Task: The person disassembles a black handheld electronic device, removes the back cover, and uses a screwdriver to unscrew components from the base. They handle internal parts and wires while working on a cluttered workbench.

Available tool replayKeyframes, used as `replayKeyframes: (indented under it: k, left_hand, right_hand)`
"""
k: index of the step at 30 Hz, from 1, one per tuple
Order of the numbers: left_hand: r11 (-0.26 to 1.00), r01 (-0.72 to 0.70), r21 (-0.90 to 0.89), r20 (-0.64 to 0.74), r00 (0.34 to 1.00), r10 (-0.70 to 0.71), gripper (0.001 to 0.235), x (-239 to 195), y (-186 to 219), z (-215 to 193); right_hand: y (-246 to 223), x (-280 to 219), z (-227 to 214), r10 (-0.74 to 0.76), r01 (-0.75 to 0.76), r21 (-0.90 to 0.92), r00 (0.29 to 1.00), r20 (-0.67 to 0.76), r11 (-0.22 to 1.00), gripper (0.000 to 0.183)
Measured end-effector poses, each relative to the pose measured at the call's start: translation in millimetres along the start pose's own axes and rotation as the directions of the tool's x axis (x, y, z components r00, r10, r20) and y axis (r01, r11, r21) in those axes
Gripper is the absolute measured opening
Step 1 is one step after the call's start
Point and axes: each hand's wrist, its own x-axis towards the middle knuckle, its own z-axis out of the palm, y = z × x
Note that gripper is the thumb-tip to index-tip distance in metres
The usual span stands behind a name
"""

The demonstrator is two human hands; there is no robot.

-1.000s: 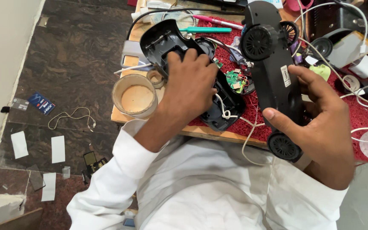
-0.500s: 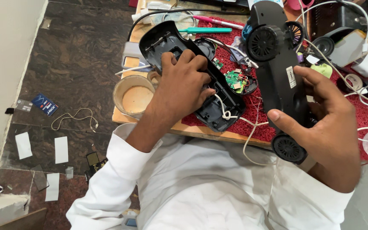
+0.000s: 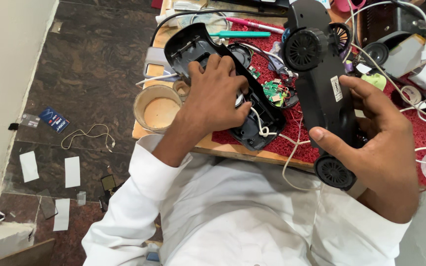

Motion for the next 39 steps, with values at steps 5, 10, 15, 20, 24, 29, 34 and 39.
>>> replayKeyframes:
  k: [5, 10, 15, 20, 24, 29, 34, 39]
  left_hand:
    - [0.997, -0.012, 0.078, -0.081, 0.997, 0.018, 0.036, -1.5, 2.4, 3.7]
    - [0.996, -0.036, 0.083, -0.045, 0.998, 0.040, 0.035, -2.2, -1.0, 3.8]
    - [0.995, -0.084, 0.046, -0.108, 0.990, 0.089, 0.033, -6.9, -2.8, 1.6]
    - [0.995, -0.094, 0.018, -0.152, 0.984, 0.096, 0.033, -13.9, -3.1, 1.9]
    - [0.992, -0.126, 0.002, -0.217, 0.968, 0.124, 0.041, -16.9, -2.7, 1.8]
    - [0.992, -0.120, -0.042, -0.231, 0.967, 0.107, 0.036, -23.8, 0.5, -2.6]
    - [0.985, -0.035, -0.167, -0.389, 0.921, -0.034, 0.032, -38.1, -7.8, -14.3]
    - [0.935, 0.139, -0.327, -0.575, 0.756, -0.313, 0.023, -53.7, -19.9, -17.8]
  right_hand:
    - [0.0, -0.5, -0.9, -0.002, 0.002, -0.031, 1.000, 0.007, 1.000, 0.077]
    - [-3.6, -1.9, -0.7, -0.008, 0.008, -0.036, 1.000, 0.010, 0.999, 0.077]
    - [-9.3, 0.4, 3.5, 0.049, -0.047, -0.069, 0.998, 0.030, 0.996, 0.079]
    - [-11.4, 6.2, 6.9, 0.004, -0.001, -0.046, 0.998, 0.055, 0.999, 0.078]
    - [-11.3, 8.1, 7.9, 0.026, -0.024, -0.034, 0.998, 0.053, 0.999, 0.077]
    - [-12.9, 12.7, 9.6, 0.020, -0.017, -0.061, 0.998, 0.053, 0.998, 0.077]
    - [-23.4, 31.5, 21.9, -0.161, 0.179, -0.160, 0.980, 0.120, 0.971, 0.076]
    - [-31.9, 56.5, 65.2, -0.303, 0.359, -0.314, 0.929, 0.213, 0.879, 0.072]
